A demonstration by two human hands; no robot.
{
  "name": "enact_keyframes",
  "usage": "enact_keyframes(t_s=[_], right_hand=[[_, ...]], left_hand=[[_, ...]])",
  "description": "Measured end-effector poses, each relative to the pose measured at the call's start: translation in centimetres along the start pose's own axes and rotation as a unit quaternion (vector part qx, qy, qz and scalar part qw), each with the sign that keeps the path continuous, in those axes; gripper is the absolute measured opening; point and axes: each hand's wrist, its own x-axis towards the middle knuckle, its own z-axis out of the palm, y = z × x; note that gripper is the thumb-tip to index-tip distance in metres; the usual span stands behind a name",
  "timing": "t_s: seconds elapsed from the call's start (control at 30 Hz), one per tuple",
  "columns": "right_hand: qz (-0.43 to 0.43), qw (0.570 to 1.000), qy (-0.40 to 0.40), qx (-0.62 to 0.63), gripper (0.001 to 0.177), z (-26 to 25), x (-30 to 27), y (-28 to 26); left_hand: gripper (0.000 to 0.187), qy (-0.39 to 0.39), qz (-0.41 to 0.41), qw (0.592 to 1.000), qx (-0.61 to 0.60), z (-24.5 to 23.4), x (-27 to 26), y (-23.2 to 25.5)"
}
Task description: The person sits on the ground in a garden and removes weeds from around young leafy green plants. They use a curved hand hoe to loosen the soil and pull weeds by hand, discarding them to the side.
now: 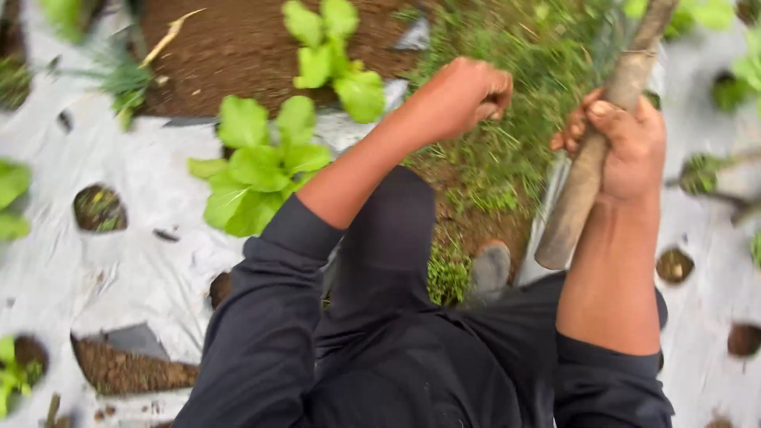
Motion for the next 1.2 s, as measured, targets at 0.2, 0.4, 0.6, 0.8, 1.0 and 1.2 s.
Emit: enact_keyframes(t_s=[0.2, 0.4, 0.6, 0.8, 1.0, 1.2], right_hand=[[0.022, 0.997, 0.067, -0.038, 0.014, -5.4, -7.2, 1.3], [0.013, 0.995, 0.097, -0.029, 0.013, -7.4, -10.3, 4.0], [0.024, 0.994, 0.103, -0.031, 0.013, -7.4, -11.2, 4.6], [0.026, 0.995, 0.089, -0.031, 0.017, -8.0, -11.1, 5.5], [0.017, 0.998, 0.047, -0.045, 0.018, -11.1, -10.9, 6.7], [0.025, 1.0, 0.01, 0.012, 0.015, -10.2, -11.2, 6.2]], left_hand=[[0.01, -0.24, 0.032, 0.967, 0.074, 11.7, -0.5, 4.9], [0.017, -0.626, -0.014, 0.763, 0.163, 19.4, -6.9, 9.7], [0.015, -0.523, 0.049, 0.83, 0.186, 22.6, -10.6, 9.0], [0.023, -0.53, 0.003, 0.836, 0.14, 22.7, -11.2, 10.0], [0.018, -0.476, -0.003, 0.855, 0.208, 23.9, -10.2, 10.5], [0.019, -0.495, -0.011, 0.836, 0.237, 23.2, -10.3, 11.1]])
